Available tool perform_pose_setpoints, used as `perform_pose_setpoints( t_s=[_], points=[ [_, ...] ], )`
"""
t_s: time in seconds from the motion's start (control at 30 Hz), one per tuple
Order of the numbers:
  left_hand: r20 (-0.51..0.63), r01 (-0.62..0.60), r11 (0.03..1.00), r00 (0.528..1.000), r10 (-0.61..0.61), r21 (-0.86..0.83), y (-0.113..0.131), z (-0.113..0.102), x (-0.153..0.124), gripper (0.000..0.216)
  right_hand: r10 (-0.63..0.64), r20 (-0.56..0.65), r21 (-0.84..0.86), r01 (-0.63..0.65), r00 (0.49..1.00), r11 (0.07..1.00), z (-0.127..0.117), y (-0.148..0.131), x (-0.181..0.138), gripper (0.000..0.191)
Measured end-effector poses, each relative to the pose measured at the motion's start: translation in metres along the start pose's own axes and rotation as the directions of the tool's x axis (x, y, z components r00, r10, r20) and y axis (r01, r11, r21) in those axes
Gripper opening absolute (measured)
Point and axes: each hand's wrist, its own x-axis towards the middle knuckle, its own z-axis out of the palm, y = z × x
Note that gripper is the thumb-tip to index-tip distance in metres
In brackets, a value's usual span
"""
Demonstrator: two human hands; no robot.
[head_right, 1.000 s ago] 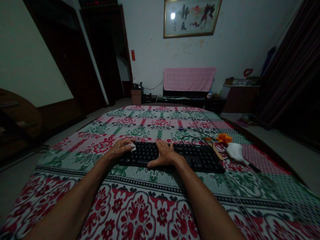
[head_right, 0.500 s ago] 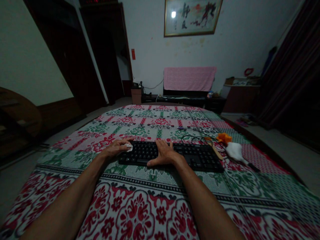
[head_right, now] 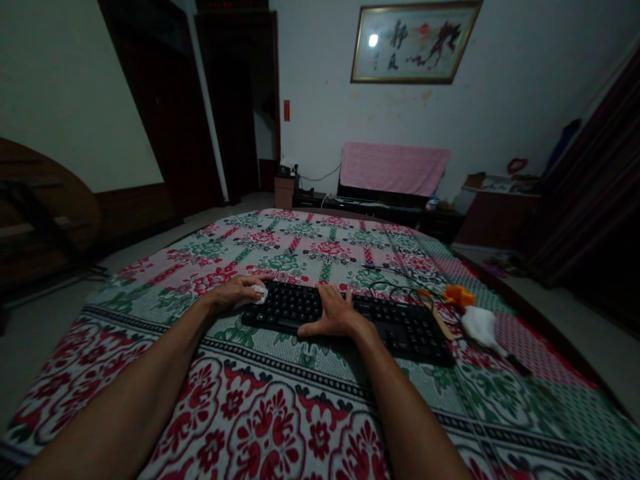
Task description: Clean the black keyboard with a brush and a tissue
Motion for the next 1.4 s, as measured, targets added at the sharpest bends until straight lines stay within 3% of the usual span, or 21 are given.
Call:
perform_pose_setpoints(
  t_s=[0.2,0.33,0.5,0.6,0.73,0.87,1.07,1.2,1.3,1.4],
  points=[
    [0.019,-0.055,0.986,0.998,0.052,0.157,0.000,0.001,0.003,0.018,0.013,0.005,0.000,-0.013,1.000,1.000,-0.002,-0.004,-0.002,0.119],
    [-0.078,-0.032,0.997,0.996,0.037,0.071,-0.004,0.008,0.006,0.025,0.004,-0.015,-0.015,-0.004,1.000,1.000,0.000,-0.002,0.000,0.116],
    [-0.147,0.063,0.994,0.986,-0.075,-0.087,-0.006,0.007,0.005,0.038,-0.012,-0.034,-0.023,0.011,0.999,1.000,0.002,0.000,0.002,0.115],
    [-0.077,0.068,0.991,0.994,-0.077,-0.113,-0.005,0.001,0.004,0.030,-0.003,-0.025,-0.013,0.003,1.000,1.000,0.002,0.001,0.002,0.117],
    [0.040,0.017,1.000,0.999,-0.018,0.011,0.001,-0.003,0.004,0.022,-0.005,-0.030,0.008,0.005,1.000,1.000,0.002,0.000,0.001,0.115],
    [0.010,-0.014,0.993,1.000,0.013,0.114,0.004,0.001,0.005,0.022,-0.004,-0.034,0.004,0.004,0.999,1.000,0.001,-0.001,0.000,0.115],
    [-0.081,0.090,0.994,0.992,-0.096,-0.067,-0.004,0.002,0.008,0.043,-0.011,-0.031,0.000,0.011,0.999,1.000,0.003,0.001,0.001,0.115],
    [-0.005,0.103,0.993,0.995,-0.104,-0.062,-0.001,-0.004,0.007,0.032,-0.025,-0.048,0.011,0.025,0.999,1.000,0.003,0.002,0.001,0.114],
    [0.064,0.062,0.998,0.996,-0.064,0.030,0.007,-0.005,0.005,0.020,-0.013,-0.046,0.012,0.014,0.999,1.000,0.003,0.001,0.000,0.115],
    [0.091,0.020,0.989,0.995,-0.033,0.144,0.013,-0.002,0.004,0.020,-0.002,-0.051,0.006,0.003,0.999,1.000,0.004,0.000,0.000,0.116]
  ],
)
